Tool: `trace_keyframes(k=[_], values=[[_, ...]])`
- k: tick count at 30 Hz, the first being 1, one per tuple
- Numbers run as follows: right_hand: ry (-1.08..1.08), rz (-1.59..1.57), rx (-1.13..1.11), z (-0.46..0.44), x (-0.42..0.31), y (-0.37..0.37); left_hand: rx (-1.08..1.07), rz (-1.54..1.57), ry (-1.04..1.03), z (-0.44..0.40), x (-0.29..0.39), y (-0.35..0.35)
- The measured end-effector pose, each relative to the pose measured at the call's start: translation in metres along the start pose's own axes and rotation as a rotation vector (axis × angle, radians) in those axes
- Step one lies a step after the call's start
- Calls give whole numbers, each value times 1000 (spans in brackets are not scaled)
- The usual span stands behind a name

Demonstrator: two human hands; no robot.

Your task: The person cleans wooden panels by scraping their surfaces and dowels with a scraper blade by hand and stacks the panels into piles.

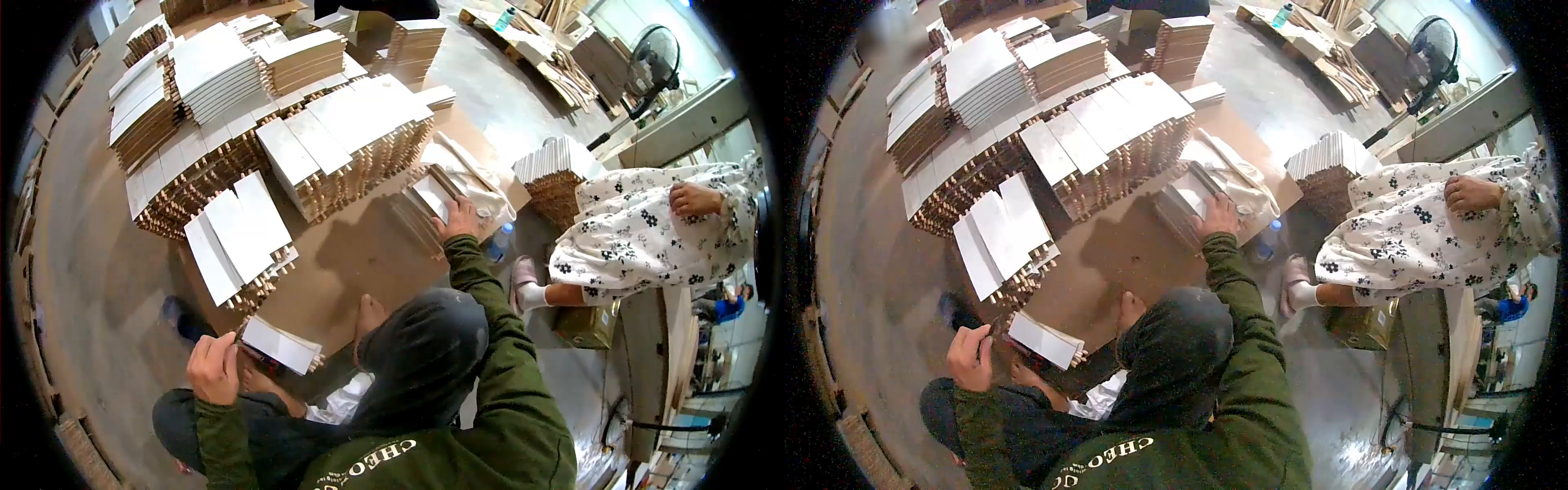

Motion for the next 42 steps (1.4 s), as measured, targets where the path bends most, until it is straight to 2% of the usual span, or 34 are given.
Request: trace_keyframes(k=[1, 3, 5, 7, 9, 11, 13, 14, 15, 19, 20, 21, 23, 25, 29, 33, 35, 36, 38, 42], values=[[5, -4, -4, 2, 0, -1, -1, -5, 6, -1, 0, 0], [-152, 75, -126, 6, -7, 10, -11, 41, 34, 1, -1, -3], [-20, 54, -37, 3, -1, 8, -10, 61, 31, 1, -3, -4], [140, 63, 155, -6, -3, 8, -3, 19, 21, 6, -6, -2], [286, -139, -92, -20, -19, 37, 3, -29, 22, 10, -7, -3], [449, -172, -356, -25, -60, 76, 48, -32, -5, 11, -5, 0], [625, -108, -497, -24, -117, 117, 61, -20, 6, 14, -8, 1], [649, -162, -525, -18, -148, 133, 57, 5, -5, 14, -8, 0], [775, -141, -447, -22, -169, 130, 81, 4, 8, 14, -7, -1], [818, -139, -399, 7, -272, 130, 111, -22, -18, 18, -11, 0], [937, -79, -286, 10, -283, 106, 121, -28, -18, 19, -12, 0], [972, -7, -401, 22, -296, 108, 131, -36, -16, 21, -13, -1], [1098, -27, -459, 41, -306, 105, 131, -36, -30, 27, -19, -1], [1106, -61, -513, 53, -308, 114, 116, -75, 24, 36, -23, -2], [1156, 85, -436, 69, -297, 139, 163, -51, 14, 49, -38, -5], [1227, 101, -648, 94, -303, 155, 168, -73, 45, 56, -38, -4], [1162, 114, -819, 109, -318, 166, 157, -36, 73, 58, -36, -5], [1170, 106, -802, 108, -326, 167, 154, -29, 64, 58, -39, -5], [1186, 285, -832, 108, -338, 164, 154, -52, 68, 60, -40, -7], [1236, 239, -720, 94, -344, 170, 149, -70, 92, 60, -43, -11]])
Point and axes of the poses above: each hand's wrist, its own z-axis away from the middle knuckle, its own y-axis out of the back of the hand, x = y × z, the point moved 1 cm from there along -z, towards the middle knuckle, and after that the axes turned 14 degrees about -x, right-handed, at the moved point
